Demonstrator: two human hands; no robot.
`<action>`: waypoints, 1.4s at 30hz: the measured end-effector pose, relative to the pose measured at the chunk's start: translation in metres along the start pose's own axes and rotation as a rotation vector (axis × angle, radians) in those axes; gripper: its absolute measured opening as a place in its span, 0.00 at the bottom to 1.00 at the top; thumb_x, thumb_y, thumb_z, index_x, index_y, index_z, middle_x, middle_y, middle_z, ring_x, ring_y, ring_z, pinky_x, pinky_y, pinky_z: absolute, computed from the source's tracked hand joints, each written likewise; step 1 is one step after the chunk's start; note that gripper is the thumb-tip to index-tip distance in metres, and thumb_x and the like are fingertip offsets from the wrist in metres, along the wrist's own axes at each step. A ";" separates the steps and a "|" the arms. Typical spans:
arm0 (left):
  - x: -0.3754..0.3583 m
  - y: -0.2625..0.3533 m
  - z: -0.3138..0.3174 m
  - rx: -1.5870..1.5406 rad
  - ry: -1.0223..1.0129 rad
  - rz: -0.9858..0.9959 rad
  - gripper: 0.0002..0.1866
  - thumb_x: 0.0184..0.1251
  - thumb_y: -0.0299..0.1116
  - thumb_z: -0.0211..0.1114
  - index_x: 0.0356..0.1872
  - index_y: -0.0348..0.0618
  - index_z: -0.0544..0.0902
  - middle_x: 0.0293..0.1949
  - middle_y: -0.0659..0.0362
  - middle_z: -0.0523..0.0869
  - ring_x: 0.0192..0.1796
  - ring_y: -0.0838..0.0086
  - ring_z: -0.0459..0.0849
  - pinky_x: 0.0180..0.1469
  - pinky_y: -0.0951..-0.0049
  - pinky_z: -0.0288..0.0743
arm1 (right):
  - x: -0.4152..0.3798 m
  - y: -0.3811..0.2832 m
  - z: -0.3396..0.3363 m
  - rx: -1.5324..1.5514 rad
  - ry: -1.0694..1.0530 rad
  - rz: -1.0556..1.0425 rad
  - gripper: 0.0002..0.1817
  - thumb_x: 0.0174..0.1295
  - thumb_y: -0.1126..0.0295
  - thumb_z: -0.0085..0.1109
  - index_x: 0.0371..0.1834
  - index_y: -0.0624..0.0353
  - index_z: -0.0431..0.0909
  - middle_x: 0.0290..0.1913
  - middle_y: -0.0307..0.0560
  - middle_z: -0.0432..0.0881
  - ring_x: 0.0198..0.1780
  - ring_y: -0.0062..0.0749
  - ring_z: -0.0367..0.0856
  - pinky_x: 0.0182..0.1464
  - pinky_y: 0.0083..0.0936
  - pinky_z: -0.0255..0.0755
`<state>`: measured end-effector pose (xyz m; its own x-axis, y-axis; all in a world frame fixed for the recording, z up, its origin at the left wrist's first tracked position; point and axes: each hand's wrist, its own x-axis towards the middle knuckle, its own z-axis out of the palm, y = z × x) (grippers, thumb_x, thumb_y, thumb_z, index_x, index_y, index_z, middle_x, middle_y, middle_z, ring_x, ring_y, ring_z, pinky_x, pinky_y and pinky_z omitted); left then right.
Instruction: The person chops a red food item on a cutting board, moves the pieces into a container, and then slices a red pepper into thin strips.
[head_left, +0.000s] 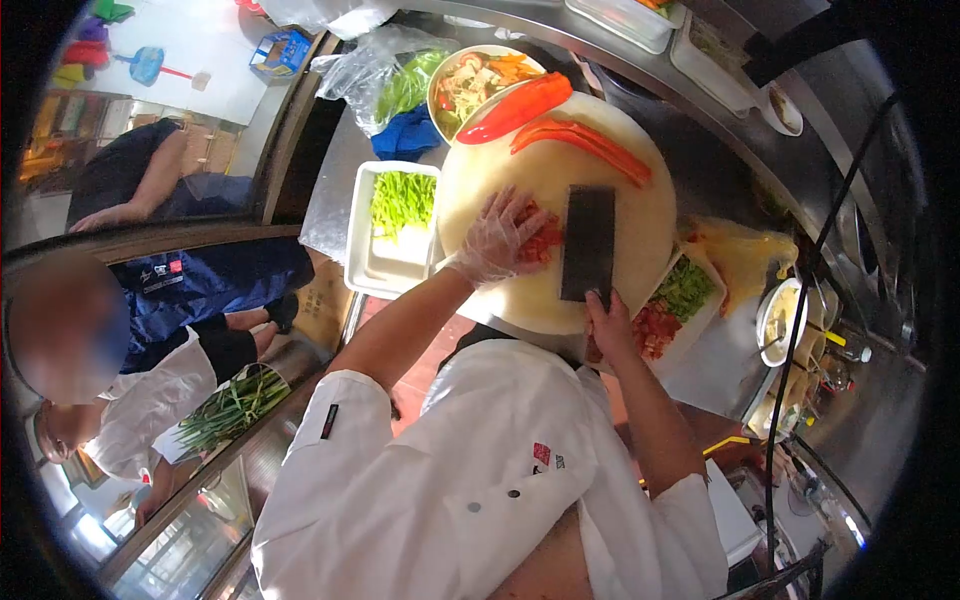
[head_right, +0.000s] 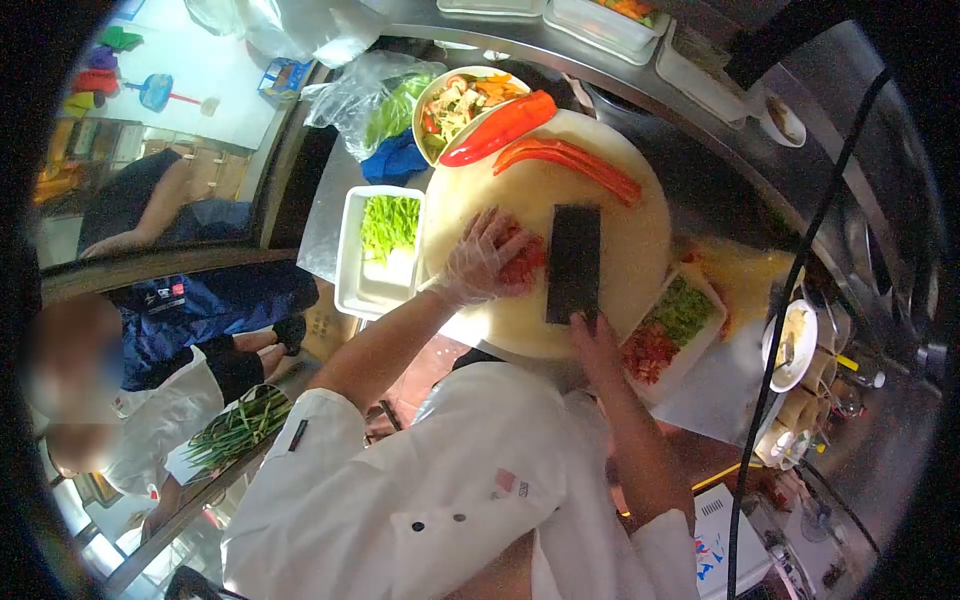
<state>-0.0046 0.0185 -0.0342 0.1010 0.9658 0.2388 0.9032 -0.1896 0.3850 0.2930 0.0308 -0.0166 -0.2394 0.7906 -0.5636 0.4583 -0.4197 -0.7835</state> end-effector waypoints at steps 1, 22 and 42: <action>0.003 0.002 0.000 -0.009 0.025 0.000 0.50 0.50 0.67 0.80 0.77 0.65 0.77 0.76 0.41 0.70 0.77 0.33 0.68 0.80 0.31 0.58 | 0.004 -0.002 0.004 -0.028 -0.014 0.032 0.16 0.81 0.55 0.60 0.53 0.58 0.76 0.30 0.38 0.77 0.27 0.23 0.74 0.31 0.27 0.72; 0.026 0.061 0.020 -0.318 0.318 -0.361 0.24 0.58 0.40 0.80 0.57 0.48 0.89 0.71 0.42 0.77 0.72 0.42 0.78 0.72 0.46 0.75 | -0.006 -0.029 0.068 0.223 -0.182 0.080 0.13 0.80 0.63 0.59 0.57 0.59 0.74 0.30 0.37 0.76 0.24 0.23 0.74 0.26 0.27 0.71; 0.066 0.262 0.130 -0.572 0.121 0.510 0.20 0.64 0.36 0.74 0.56 0.50 0.84 0.65 0.44 0.78 0.71 0.44 0.77 0.73 0.46 0.76 | -0.125 0.106 -0.195 -0.596 0.485 -0.155 0.21 0.80 0.55 0.58 0.52 0.67 0.78 0.37 0.63 0.86 0.40 0.57 0.88 0.44 0.47 0.78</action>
<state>0.2931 0.0552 -0.0329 0.3707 0.7148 0.5930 0.3981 -0.6991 0.5939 0.5381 -0.0256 0.0214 -0.0005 0.9846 -0.1748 0.8651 -0.0872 -0.4939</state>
